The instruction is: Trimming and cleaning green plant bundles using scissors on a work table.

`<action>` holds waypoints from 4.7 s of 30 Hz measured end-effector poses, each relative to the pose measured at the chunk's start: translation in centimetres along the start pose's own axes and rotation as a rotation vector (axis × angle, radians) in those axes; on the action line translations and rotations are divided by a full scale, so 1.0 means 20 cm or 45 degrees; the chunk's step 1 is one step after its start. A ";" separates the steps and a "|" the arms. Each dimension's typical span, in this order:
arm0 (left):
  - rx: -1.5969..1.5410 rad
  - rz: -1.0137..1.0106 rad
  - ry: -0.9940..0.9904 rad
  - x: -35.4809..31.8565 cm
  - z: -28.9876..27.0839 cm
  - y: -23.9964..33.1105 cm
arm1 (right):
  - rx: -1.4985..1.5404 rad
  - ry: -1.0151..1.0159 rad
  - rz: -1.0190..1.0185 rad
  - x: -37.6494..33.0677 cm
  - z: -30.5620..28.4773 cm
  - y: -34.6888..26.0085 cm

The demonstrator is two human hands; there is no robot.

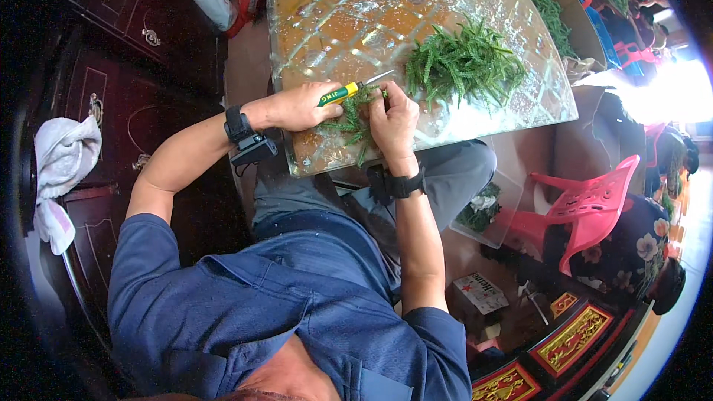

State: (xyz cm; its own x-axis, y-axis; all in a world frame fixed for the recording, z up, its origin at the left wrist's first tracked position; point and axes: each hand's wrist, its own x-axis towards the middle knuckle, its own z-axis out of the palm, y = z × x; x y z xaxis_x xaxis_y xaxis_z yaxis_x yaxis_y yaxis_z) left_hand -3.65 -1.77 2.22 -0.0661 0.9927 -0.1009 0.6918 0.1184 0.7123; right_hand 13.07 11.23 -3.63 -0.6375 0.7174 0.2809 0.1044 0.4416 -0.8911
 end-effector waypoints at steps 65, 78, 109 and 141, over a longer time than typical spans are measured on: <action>-1.652 -0.295 -0.253 -0.07 -0.03 -0.18 | -0.086 0.369 -0.337 0.60 -0.86 -0.30; -0.942 -0.142 -0.268 -0.07 0.02 0.09 | 1.721 -0.086 0.061 0.24 -0.50 -0.21; -0.360 -0.022 0.018 -0.11 -0.04 0.17 | 1.427 -0.260 0.161 0.07 -0.18 -0.22; -0.126 -0.013 0.083 -0.14 -0.02 0.12 | 0.506 -0.306 0.252 0.11 -0.40 -0.28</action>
State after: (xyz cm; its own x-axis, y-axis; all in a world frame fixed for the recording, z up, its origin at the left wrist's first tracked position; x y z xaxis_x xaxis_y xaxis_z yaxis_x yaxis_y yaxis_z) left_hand -2.05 -4.15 4.55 -0.1215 0.9904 -0.0657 0.6166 0.1272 0.7769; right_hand 17.19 14.57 4.82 -0.7977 0.6014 0.0446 -0.0279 0.0370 -0.9989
